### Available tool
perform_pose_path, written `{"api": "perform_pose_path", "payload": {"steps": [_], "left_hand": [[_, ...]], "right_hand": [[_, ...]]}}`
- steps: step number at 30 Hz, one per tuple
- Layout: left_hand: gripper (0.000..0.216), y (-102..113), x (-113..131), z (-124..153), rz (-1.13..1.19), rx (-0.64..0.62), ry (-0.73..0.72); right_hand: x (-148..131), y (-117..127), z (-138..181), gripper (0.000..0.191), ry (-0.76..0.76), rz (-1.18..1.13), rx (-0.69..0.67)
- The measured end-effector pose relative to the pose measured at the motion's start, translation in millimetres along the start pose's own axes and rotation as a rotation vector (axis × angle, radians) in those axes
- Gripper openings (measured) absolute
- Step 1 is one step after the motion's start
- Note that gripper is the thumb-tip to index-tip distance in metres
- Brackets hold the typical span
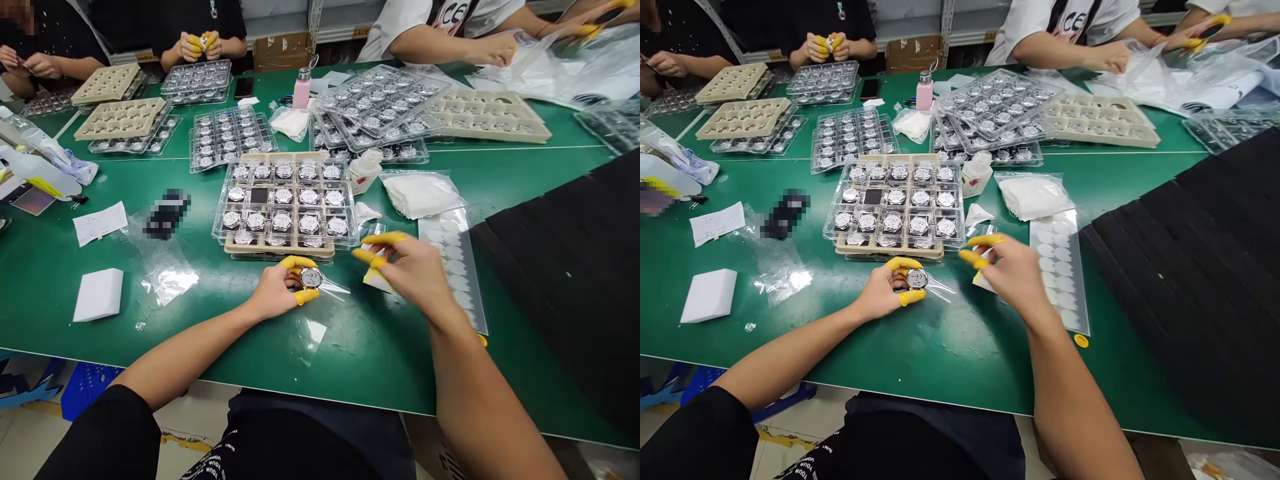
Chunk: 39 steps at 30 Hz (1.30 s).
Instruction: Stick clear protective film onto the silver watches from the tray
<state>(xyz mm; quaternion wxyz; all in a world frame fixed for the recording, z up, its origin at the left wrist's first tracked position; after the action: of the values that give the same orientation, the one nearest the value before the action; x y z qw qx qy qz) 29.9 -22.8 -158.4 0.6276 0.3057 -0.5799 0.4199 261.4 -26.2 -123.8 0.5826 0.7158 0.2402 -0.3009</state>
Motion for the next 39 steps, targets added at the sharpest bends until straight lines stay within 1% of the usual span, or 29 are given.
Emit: {"api": "perform_pose_path", "payload": {"steps": [1,2,4,6,8,10,12,14,16,18,20,22,24,26,28,30,34,37,39], "left_hand": [[0.053,1,0,0,0.005,0.016,0.003],[0.053,1,0,0,0.011,0.029,0.011],[0.053,2,0,0,0.017,0.042,0.031],[0.054,2,0,0,0.025,0.047,0.046],[0.056,2,-1,0,0.035,0.05,0.05],[0.056,2,-2,-1,0.039,0.053,0.049],[0.055,1,-3,-1,0.052,0.048,0.045],[0.056,0,-5,-3,0.08,0.028,0.037],[0.057,0,-7,-4,0.101,0.015,0.04],[0.058,1,-8,-5,0.115,0.038,0.052],[0.06,3,-9,-5,0.134,0.054,0.068],[0.062,1,-9,-5,0.146,0.028,0.088],[0.063,-1,-10,-5,0.141,0.003,0.114],[0.064,0,-10,-4,0.147,0.026,0.121],[0.065,0,-10,-4,0.163,0.046,0.118],[0.066,-1,-10,-4,0.17,0.031,0.123],[0.067,0,-10,-4,0.163,0.044,0.134],[0.068,0,-10,-3,0.167,0.032,0.14],[0.067,0,-10,-3,0.178,0.036,0.142]], "right_hand": [[10,10,-5,0.025,0.059,0.128,0.1],[20,15,-9,0.023,0.107,0.224,0.139],[34,17,-14,0.02,0.166,0.328,0.112],[36,17,-13,0.018,0.18,0.317,0.093],[23,19,-5,0.016,0.169,0.186,0.14],[-2,15,6,0.013,0.204,0.005,0.155],[-34,-1,16,0.008,0.333,-0.097,0.074],[-60,-20,25,0.007,0.486,-0.077,-0.005],[-69,-34,27,0.012,0.552,0.004,-0.004],[-67,-40,26,0.014,0.548,0.061,0.015],[-63,-43,26,0.015,0.552,0.053,-0.023],[-60,-43,25,0.015,0.56,0.019,-0.052],[-59,-41,24,0.012,0.534,-0.001,-0.013],[-59,-39,24,0.01,0.502,-0.012,0.044],[-60,-41,25,0.01,0.505,-0.035,0.032],[-60,-44,27,0.012,0.51,-0.067,-0.001],[-56,-45,27,0.015,0.455,-0.071,0.052],[-58,-47,27,0.016,0.484,-0.066,0.014],[-58,-47,26,0.018,0.487,-0.053,0.011]]}}
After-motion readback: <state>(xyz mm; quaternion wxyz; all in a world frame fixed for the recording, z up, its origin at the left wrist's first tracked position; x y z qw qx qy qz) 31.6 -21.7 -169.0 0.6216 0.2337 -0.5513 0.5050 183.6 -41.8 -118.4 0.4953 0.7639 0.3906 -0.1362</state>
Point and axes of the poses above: each hand's wrist, its own z-axis away from the middle knuckle, its own y-axis out of the back of the hand, x = y × z, the point moved 5 cm from there along -z, towards the middle knuckle, and after that the axes turned 5 degrees about z, right-handed, at the moved point
